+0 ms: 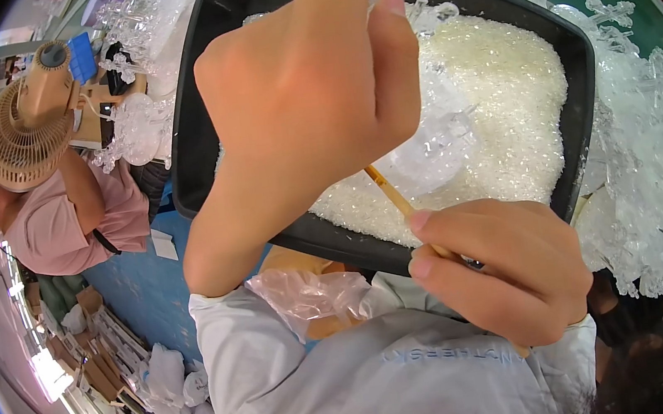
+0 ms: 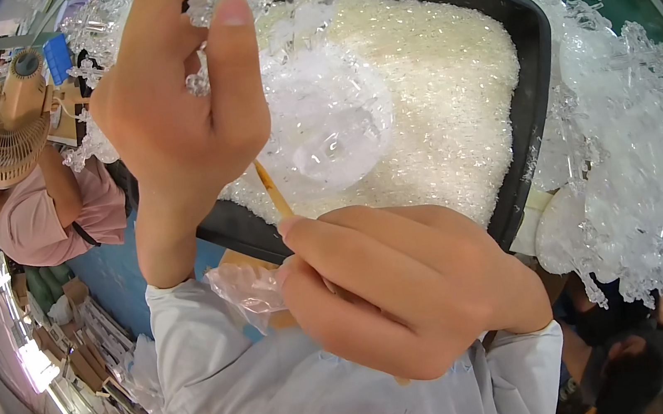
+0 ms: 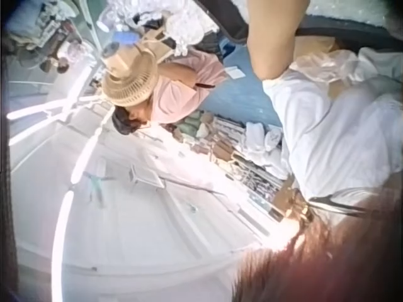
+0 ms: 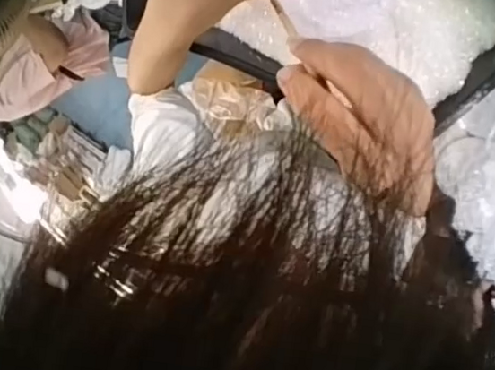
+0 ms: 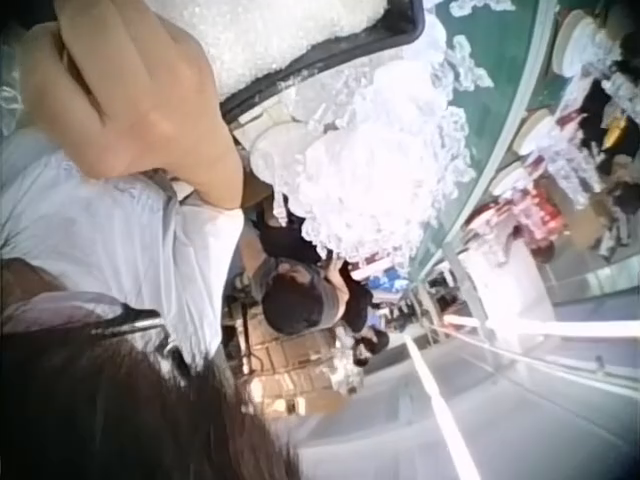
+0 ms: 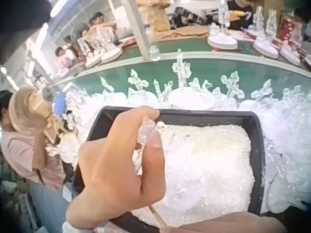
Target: Applying adhesive and decorative beads to snowflake ornaments on a factory assembly line.
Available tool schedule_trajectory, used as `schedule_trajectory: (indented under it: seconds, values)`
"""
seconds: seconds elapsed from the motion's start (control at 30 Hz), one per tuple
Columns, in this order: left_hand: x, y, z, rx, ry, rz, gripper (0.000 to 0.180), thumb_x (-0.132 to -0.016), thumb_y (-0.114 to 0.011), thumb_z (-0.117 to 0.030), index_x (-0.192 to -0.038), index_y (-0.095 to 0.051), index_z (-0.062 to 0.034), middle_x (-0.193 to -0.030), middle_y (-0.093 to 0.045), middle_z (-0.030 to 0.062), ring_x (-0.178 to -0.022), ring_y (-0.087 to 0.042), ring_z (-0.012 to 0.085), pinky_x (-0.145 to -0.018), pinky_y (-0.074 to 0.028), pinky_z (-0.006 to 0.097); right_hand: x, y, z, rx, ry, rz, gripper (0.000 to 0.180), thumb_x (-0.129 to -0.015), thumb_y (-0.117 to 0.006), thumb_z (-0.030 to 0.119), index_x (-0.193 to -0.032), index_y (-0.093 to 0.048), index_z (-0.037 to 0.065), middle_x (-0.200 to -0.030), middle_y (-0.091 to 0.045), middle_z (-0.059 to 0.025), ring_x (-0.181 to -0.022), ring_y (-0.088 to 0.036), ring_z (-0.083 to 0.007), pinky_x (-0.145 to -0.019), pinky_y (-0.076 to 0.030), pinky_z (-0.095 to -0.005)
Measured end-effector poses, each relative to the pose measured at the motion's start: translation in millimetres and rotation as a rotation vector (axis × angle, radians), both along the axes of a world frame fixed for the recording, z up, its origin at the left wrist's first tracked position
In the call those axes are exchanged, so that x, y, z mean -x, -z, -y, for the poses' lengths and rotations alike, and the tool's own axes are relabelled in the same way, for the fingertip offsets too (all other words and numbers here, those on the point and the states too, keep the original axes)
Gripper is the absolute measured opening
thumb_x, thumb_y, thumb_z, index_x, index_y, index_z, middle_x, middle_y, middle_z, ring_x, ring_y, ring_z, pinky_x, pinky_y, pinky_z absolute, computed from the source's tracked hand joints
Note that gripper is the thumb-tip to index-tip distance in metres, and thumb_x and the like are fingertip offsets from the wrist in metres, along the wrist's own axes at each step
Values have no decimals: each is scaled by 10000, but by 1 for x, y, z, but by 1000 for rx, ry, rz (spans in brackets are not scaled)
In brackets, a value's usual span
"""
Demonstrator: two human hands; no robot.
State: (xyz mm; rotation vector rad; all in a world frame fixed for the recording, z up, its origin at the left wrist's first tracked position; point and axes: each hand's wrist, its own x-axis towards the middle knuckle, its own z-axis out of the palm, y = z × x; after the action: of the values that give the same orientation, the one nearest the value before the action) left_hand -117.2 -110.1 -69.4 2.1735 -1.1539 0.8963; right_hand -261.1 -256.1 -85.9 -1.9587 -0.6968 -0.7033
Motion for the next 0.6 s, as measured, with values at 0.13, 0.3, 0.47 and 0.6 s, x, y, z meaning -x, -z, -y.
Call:
schedule_trajectory:
  seconds: [0.13, 0.3, 0.47, 0.6]
  values:
    - [7, -2, -2, -66, -54, -12, 227, -922, -658, -69, -1136, -676, 6, -917, -730, 119, -604, -678, 199, -548, -503, 288, -1, 2, 4, 37, -35, 18, 234, -713, -733, 61, -913, -701, -56, -912, -724, -261, -636, -715, -284, -524, -573, -322]
    - [5, -4, -4, -62, 132, 77, 237, -893, -677, -2, -1123, -688, -59, -869, -739, 99, -530, -580, 133, -471, -415, 256, 5, 3, 26, -100, -35, 225, 158, -759, -703, 34, -912, -664, 29, -898, -718, -172, -616, -680, -234, -492, -529, -296]
    - [1, -13, -8, -159, 396, 298, 343, -823, -680, -56, -1151, -625, -137, -923, -707, 170, -525, -493, 156, -451, -379, 279, 22, 3, 33, -390, 224, 432, 156, -821, -651, 1, -893, -565, 110, -868, -652, -78, -579, -574, -189, -490, -448, -284]
    - [13, -19, -12, -431, 510, 541, 315, -907, -583, -87, -1205, -550, -183, -918, -746, 148, -565, -425, 141, -509, -371, 274, 21, 11, 26, -646, 380, 530, 168, -895, -663, 64, -961, -518, 116, -901, -578, -49, -572, -506, -184, -508, -445, -278]
